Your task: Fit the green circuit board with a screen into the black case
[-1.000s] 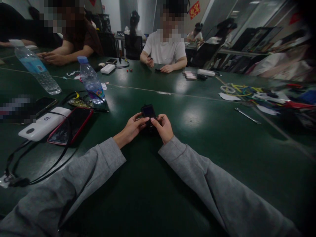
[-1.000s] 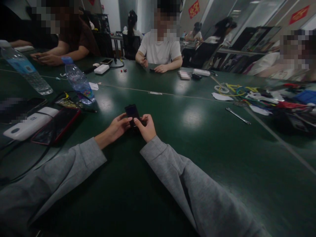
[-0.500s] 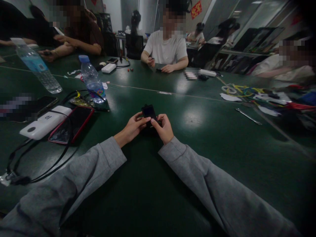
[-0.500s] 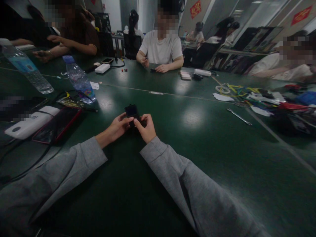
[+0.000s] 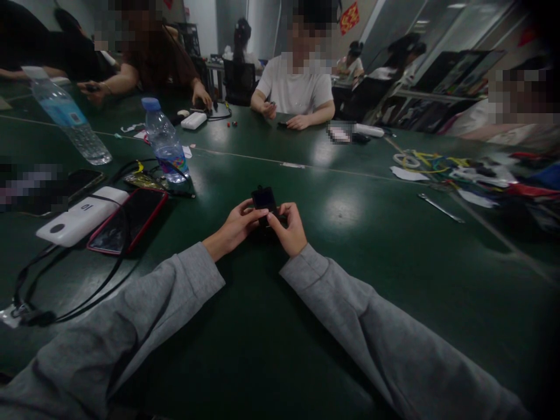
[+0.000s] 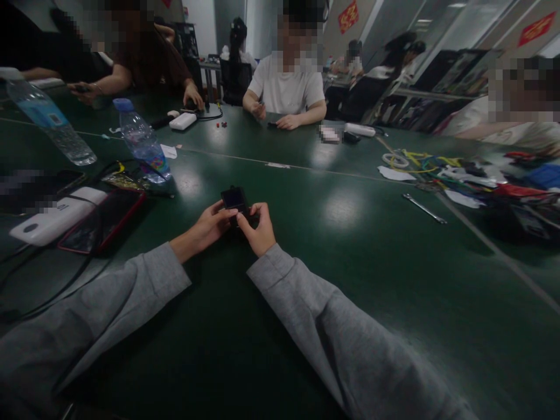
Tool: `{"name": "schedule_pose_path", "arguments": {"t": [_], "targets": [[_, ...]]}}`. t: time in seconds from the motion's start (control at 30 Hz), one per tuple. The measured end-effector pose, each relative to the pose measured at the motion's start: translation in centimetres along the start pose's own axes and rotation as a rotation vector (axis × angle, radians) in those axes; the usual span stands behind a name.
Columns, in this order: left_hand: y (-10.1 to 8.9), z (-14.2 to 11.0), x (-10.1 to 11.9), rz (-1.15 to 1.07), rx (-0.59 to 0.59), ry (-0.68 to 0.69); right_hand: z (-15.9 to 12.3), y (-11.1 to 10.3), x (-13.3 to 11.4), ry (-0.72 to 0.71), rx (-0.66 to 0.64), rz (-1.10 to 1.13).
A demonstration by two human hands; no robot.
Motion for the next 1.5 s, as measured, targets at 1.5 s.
{"name": "schedule_pose_path", "arguments": {"t": [1.5], "targets": [[-0.7,0.3,0.4,-0.249,0.060,-0.185,-0.8,1.2,-0.6,-0.185,-0.040,-0.711]]}}
Point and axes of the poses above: each hand's wrist, its own z-axis towards the middle knuckle, its own y-axis out of the palm, x = y × z, the point moved 2 cm from there along z, towards the middle knuckle, and after that the axes turned 14 degrees about -x, right-handed, at the moved point
